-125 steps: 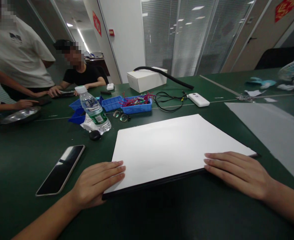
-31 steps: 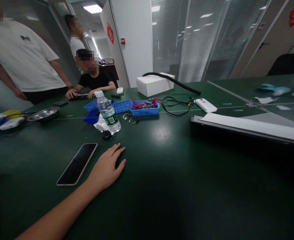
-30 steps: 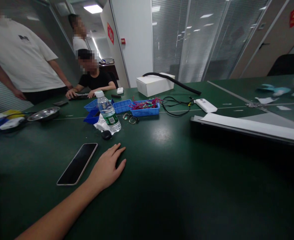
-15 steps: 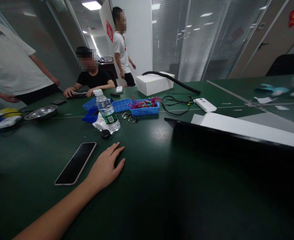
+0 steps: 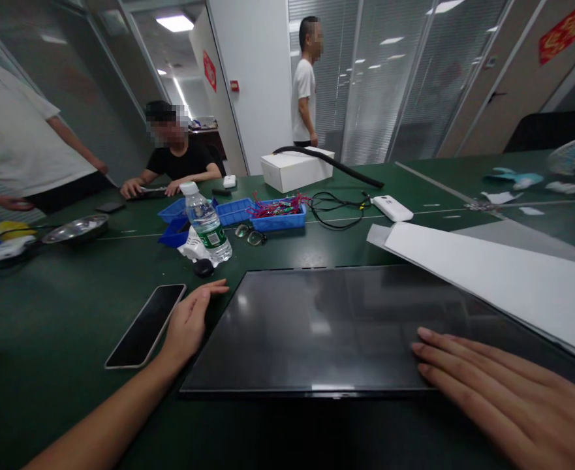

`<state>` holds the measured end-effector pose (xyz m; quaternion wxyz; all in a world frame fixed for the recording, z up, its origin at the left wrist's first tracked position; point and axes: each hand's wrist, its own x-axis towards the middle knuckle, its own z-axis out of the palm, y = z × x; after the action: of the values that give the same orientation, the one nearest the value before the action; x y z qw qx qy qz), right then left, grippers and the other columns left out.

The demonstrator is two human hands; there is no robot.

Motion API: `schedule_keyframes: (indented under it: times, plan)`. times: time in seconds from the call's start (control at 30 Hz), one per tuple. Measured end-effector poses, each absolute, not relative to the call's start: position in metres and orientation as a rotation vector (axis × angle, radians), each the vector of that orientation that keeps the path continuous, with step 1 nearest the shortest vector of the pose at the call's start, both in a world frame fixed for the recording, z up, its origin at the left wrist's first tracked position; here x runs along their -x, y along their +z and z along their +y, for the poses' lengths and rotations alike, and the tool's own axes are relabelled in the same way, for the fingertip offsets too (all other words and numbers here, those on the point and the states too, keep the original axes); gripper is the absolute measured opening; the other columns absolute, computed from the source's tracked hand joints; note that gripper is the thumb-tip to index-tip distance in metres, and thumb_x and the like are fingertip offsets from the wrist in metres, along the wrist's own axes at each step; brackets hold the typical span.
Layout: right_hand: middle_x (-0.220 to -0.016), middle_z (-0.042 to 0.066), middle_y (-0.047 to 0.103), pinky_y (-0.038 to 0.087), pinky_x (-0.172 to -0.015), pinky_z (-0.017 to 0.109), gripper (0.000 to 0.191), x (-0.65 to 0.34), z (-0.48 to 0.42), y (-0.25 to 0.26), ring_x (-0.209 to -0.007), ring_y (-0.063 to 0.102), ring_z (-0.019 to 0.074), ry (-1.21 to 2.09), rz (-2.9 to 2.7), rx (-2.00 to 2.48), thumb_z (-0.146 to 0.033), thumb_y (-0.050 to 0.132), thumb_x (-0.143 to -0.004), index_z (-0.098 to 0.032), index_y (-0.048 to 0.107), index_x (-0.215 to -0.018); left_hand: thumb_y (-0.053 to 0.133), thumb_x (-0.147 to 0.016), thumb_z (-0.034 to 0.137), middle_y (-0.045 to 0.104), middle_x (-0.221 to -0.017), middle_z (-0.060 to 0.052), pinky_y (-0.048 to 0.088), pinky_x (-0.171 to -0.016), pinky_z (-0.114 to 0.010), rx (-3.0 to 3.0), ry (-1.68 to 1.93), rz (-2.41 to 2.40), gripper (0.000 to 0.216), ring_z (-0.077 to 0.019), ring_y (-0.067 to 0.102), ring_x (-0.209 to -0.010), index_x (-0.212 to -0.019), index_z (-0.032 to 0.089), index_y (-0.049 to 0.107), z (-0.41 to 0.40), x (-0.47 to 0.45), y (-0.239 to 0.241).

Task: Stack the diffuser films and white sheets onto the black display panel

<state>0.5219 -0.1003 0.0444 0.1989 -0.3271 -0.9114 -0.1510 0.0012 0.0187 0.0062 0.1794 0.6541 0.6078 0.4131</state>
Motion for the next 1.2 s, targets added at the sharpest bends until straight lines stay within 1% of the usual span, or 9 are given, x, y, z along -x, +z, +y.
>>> schedule_keyframes:
  times: [0.07, 0.2, 0.33, 0.43, 0.47, 0.57, 0.97, 1.07, 1.2]
  plan:
    - [-0.154, 0.001, 0.060, 0.067, -0.098, 0.037, 0.060, -0.497, -0.093, 0.042, -0.132, 0.068, 0.0237, -0.485, -2.610, 0.828, -0.018, 0.047, -0.102, -0.030, 0.060, -0.159, 0.038, -0.110, 0.064, 0.078, -0.139, -0.012, 0.051, -0.122, -0.054, -1.890, 1.207, 1.707, 0.064, -0.0338, 0.072, -0.132, -0.107, 0.019, 0.083, 0.016, -0.002, 0.009]
    - [-0.146, 0.004, 0.066, 0.066, -0.096, 0.032, 0.039, -0.487, -0.066, 0.039, -0.121, 0.073, 0.0188, -0.337, -2.603, 0.946, -0.037, 0.047, -0.115, -0.026, 0.066, -0.147, 0.043, -0.110, 0.062, 0.077, -0.143, -0.011, 0.055, -0.119, -0.053, -2.062, 1.148, 1.680, 0.059, -0.0343, 0.073, -0.132, -0.106, 0.021, 0.085, 0.009, -0.007, 0.015]
    - [-0.161, 0.009, 0.053, 0.050, -0.124, 0.048, 0.050, -0.534, -0.013, 0.026, -0.148, 0.054, 0.0266, -0.340, -2.421, 1.259, -0.048, 0.045, -0.114, -0.022, 0.061, -0.153, 0.049, -0.108, 0.059, 0.069, -0.154, -0.011, 0.058, -0.116, -0.051, -2.246, 0.920, 1.632, 0.052, -0.0339, 0.072, -0.135, -0.116, 0.023, 0.086, 0.007, -0.013, 0.017]
    - [-0.170, 0.015, 0.039, 0.021, -0.138, 0.057, 0.076, -0.583, 0.023, 0.002, -0.166, 0.024, 0.0326, -0.385, -2.263, 1.665, -0.062, 0.030, -0.110, -0.012, 0.051, -0.164, 0.051, -0.107, 0.058, 0.067, -0.157, -0.010, 0.057, -0.119, -0.053, -2.342, 0.763, 1.596, 0.049, -0.0338, 0.069, -0.140, -0.121, 0.026, 0.085, 0.009, -0.015, 0.014]
    - [-0.174, 0.015, 0.033, 0.017, -0.137, 0.062, 0.085, -0.598, 0.031, -0.008, -0.168, 0.017, 0.0354, -0.365, -2.205, 1.856, -0.068, 0.025, -0.108, -0.010, 0.046, -0.168, 0.052, -0.107, 0.057, 0.069, -0.154, -0.009, 0.055, -0.121, -0.054, -2.364, 0.727, 1.585, 0.048, -0.0336, 0.068, -0.141, -0.121, 0.026, 0.085, 0.009, -0.014, 0.013]
    - [-0.176, 0.016, 0.026, 0.027, -0.128, 0.071, 0.101, -0.632, 0.040, -0.033, -0.164, 0.022, 0.0446, -0.187, -2.078, 2.278, -0.081, 0.015, -0.103, -0.014, 0.040, -0.174, 0.052, -0.107, 0.054, 0.073, -0.149, -0.008, 0.047, -0.127, -0.059, -2.428, 0.656, 1.553, 0.046, -0.0331, 0.064, -0.146, -0.126, 0.026, 0.084, 0.010, -0.013, 0.007]
    - [-0.177, 0.013, 0.025, 0.034, -0.125, 0.069, 0.098, -0.646, 0.039, -0.032, -0.162, 0.028, 0.0414, -0.134, -2.200, 2.330, -0.084, 0.008, -0.105, -0.022, 0.040, -0.175, 0.052, -0.107, 0.055, 0.066, -0.157, -0.007, 0.043, -0.128, -0.063, -2.526, 0.561, 1.529, 0.050, -0.0346, 0.057, -0.152, -0.137, 0.026, 0.079, 0.012, -0.010, 0.001]
    - [-0.178, 0.015, 0.023, 0.033, -0.125, 0.070, 0.102, -0.641, 0.036, -0.032, -0.163, 0.025, 0.0440, -0.169, -2.181, 2.338, -0.085, 0.008, -0.104, -0.019, 0.042, -0.174, 0.052, -0.107, 0.055, 0.066, -0.157, -0.006, 0.043, -0.128, -0.063, -2.525, 0.555, 1.538, 0.050, -0.0347, 0.057, -0.152, -0.138, 0.026, 0.079, 0.012, -0.009, 0.001]
    - [-0.181, 0.006, 0.009, 0.019, -0.133, 0.069, 0.097, -0.630, 0.031, -0.028, -0.169, 0.006, 0.0381, -0.221, -2.312, 2.113, -0.086, 0.016, -0.104, -0.024, 0.034, -0.178, 0.052, -0.107, 0.056, 0.065, -0.157, -0.006, 0.043, -0.129, -0.062, -2.512, 0.561, 1.551, 0.050, -0.0343, 0.057, -0.152, -0.137, 0.027, 0.079, 0.012, -0.009, -0.001]
